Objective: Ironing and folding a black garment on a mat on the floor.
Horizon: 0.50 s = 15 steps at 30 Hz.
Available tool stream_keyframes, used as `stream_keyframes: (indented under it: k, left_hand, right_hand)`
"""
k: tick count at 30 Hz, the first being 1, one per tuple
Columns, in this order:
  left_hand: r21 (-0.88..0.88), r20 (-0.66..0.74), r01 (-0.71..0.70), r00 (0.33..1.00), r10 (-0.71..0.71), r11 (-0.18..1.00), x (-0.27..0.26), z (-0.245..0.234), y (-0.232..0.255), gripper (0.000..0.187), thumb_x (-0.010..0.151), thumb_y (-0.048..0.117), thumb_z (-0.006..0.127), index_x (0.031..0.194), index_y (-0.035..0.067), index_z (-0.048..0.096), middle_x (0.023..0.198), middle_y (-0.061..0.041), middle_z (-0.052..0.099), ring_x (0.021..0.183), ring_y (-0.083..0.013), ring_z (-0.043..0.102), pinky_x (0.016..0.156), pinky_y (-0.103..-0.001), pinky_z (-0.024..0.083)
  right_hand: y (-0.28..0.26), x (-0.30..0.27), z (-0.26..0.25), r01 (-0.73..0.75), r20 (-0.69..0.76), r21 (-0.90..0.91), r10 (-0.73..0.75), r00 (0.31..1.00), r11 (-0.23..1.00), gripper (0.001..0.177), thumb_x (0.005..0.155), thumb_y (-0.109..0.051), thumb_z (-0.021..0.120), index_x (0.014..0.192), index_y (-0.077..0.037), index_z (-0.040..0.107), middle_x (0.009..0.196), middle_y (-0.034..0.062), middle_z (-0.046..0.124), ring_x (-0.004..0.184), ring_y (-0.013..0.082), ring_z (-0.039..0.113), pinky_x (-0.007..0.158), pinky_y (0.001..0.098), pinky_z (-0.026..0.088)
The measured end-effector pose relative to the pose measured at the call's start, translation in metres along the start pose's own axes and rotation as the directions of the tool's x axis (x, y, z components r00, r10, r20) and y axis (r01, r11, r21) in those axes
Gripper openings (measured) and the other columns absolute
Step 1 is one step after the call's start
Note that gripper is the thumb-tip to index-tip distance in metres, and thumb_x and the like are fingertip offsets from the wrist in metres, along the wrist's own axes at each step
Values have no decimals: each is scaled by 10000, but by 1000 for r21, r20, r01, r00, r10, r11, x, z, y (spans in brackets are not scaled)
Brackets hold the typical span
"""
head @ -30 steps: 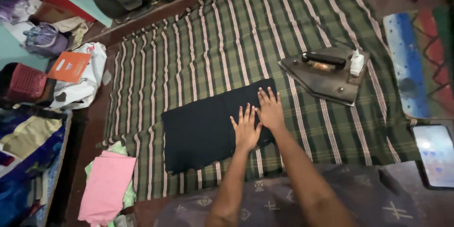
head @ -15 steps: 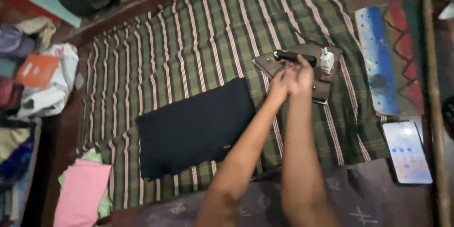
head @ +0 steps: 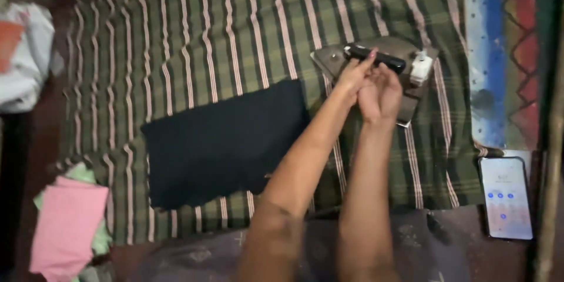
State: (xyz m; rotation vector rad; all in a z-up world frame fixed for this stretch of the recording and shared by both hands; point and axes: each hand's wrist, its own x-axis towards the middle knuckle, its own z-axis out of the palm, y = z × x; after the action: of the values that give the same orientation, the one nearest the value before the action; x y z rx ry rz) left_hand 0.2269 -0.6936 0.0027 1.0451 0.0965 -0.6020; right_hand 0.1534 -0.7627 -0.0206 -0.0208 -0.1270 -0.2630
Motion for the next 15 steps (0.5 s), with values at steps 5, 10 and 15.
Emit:
stream_keyframes:
  k: [5, 10, 15]
  left_hand:
    - [-46, 40, -125, 991, 127, 991, -8, 9, 26, 430, 954, 382, 747, 1216, 69, 613, 840, -29, 590, 678, -131, 570, 590, -305, 498]
    - [-46, 42, -174, 983, 176, 984, -88, -10, 135, 535, 861, 441, 761, 1215, 82, 583, 855, -55, 627, 710, -174, 642, 608, -341, 573]
    - [-24, -74, -273, 960, 270, 962, -157, -87, 195, 379, 1034, 363, 703, 1122, 9, 601, 929, -76, 639, 811, -178, 621, 713, -339, 547]
  right_hand:
    - [20, -21, 116, 7, 90, -115, 4, 996, 993, 225, 957, -179, 651, 1137, -72, 733, 1198, 69, 758, 1148, 215, 693, 1174, 388, 460]
    - [81, -22, 224, -93, 35, -189, 101, 994, 978, 314, 869, -184, 654, 1124, -58, 785, 1187, 65, 757, 1186, 216, 676, 1197, 400, 448]
    - [160, -36, 223, -296, 154, 14, 291, 944, 955, 173, 997, -122, 594, 989, -30, 741, 1086, 116, 746, 1077, 229, 678, 1070, 386, 499]
